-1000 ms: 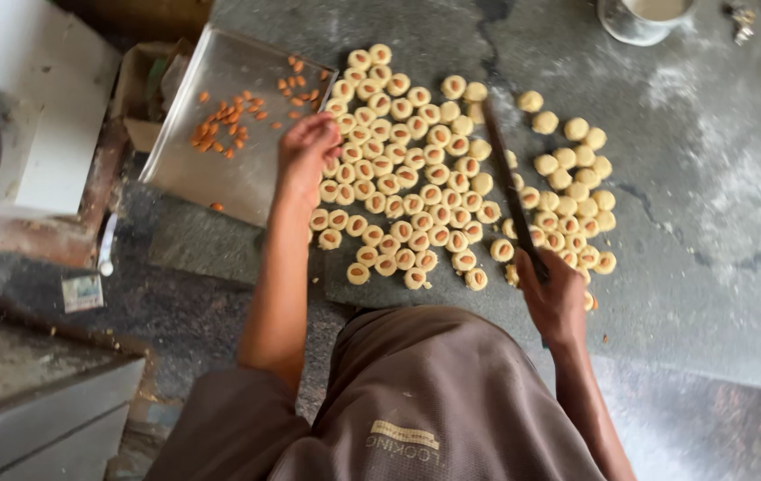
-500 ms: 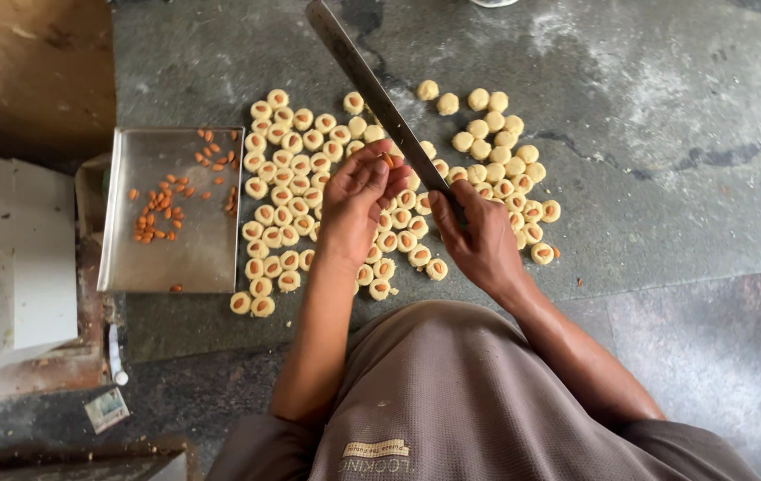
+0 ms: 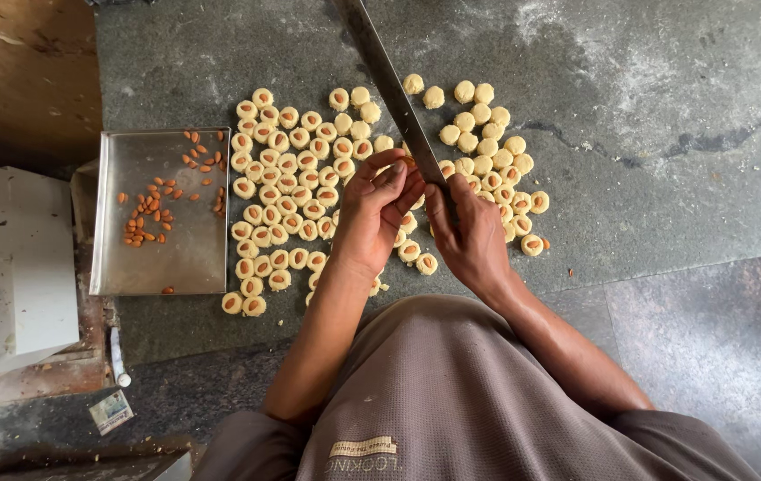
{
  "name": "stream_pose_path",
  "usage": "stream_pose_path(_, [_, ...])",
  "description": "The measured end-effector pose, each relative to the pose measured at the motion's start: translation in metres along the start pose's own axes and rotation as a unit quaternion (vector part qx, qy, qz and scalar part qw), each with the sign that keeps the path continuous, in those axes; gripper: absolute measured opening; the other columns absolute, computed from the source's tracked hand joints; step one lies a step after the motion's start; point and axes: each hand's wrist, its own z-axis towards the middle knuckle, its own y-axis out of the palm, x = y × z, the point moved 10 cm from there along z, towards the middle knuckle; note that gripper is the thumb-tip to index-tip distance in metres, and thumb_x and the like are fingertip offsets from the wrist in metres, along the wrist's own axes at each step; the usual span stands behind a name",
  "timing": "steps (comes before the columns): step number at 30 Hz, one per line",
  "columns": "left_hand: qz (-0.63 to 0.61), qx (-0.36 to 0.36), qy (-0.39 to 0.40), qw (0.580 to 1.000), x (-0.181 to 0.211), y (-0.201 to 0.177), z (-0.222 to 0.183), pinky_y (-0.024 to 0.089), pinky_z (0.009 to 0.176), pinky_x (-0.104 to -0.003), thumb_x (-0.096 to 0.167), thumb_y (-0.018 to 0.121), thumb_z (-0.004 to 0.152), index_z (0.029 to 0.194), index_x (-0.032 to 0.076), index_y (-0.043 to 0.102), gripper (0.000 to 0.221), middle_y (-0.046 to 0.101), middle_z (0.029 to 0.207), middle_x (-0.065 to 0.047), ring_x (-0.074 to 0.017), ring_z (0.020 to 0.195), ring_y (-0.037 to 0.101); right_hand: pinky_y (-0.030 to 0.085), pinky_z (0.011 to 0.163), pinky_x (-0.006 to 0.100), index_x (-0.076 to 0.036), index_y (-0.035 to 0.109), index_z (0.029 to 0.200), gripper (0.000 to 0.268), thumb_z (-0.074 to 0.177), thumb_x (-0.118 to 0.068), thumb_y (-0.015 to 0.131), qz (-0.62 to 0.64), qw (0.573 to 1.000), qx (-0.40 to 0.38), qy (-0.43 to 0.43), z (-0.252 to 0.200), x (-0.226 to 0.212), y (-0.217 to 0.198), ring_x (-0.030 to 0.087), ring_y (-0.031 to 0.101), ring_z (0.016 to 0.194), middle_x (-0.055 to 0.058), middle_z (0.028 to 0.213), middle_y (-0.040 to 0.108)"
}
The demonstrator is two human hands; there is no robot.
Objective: The person removes trays of baked cookies from a large commercial oven using a cloth, then places almonds onto small pieces of dough on a workbench using a long metal tool and their hands.
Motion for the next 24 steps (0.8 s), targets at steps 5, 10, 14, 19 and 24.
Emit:
stream_pose_path(5, [-0.017, -0.002, -0.003, 1.000, -0.007, -0.003, 0.002, 0.058, 0.098, -0.034, 0.004, 0.068, 0.099, 0.121, 0.001, 0.061, 0.024, 0.070, 0.114, -0.012, -0.0206, 0.106, 0.070, 0.035, 0.040, 0.033, -0.003, 0.056, 0.095, 0.022, 0.109, -0.020, 0.056, 0.013, 1.000, -0.002, -0.003, -0.001, -0.003, -0.001, 0.011, 0.046, 0.045, 0.004, 0.058, 0.054])
stream_pose_path(10, [-0.052, -0.003, -0.008, 0.999, -0.016, -0.004, 0.003, 0.057, 0.097, -0.033, 0.001, 0.066, 0.100, 0.121, 0.002, 0.062, 0.021, 0.069, 0.113, -0.011, -0.0192, 0.104, 0.069, 0.037, 0.042, 0.033, -0.001, 0.054, 0.098, 0.021, 0.109, -0.019, 0.056, 0.027, 1.000, 0.015, 0.008, -0.004, -0.012, -0.006, 0.012, 0.049, 0.047, 0.005, 0.059, 0.055])
stream_pose_path(14, [-0.058, -0.012, -0.005, 0.998, -0.019, -0.004, 0.004, 0.057, 0.096, -0.033, 0.000, 0.065, 0.101, 0.119, 0.003, 0.062, 0.019, 0.069, 0.113, -0.010, -0.0187, 0.104, 0.069, 0.037, 0.043, 0.034, -0.001, 0.053, 0.099, 0.021, 0.109, -0.018, 0.055, 0.023, 0.999, 0.014, 0.023, -0.004, -0.012, -0.005, 0.014, 0.048, 0.047, 0.008, 0.057, 0.053])
stream_pose_path(19, [-0.053, -0.006, -0.005, 0.999, -0.021, -0.007, 0.005, 0.057, 0.094, -0.032, -0.002, 0.066, 0.099, 0.117, 0.004, 0.064, 0.019, 0.071, 0.110, -0.010, -0.0178, 0.102, 0.069, 0.038, 0.044, 0.034, 0.000, 0.051, 0.100, 0.021, 0.110, -0.018, 0.054, 0.018, 1.000, 0.012, 0.022, -0.006, -0.011, -0.002, 0.015, 0.050, 0.047, 0.009, 0.058, 0.054])
stream_pose_path(24, [-0.023, 0.004, 0.001, 1.000, -0.019, -0.008, 0.005, 0.058, 0.091, -0.032, -0.005, 0.067, 0.097, 0.115, 0.004, 0.065, 0.020, 0.074, 0.106, -0.009, -0.0166, 0.097, 0.071, 0.043, 0.044, 0.035, 0.001, 0.050, 0.104, 0.017, 0.110, -0.015, 0.051, 0.017, 1.000, 0.004, 0.008, -0.007, -0.013, 0.001, 0.014, 0.056, 0.048, 0.009, 0.060, 0.058])
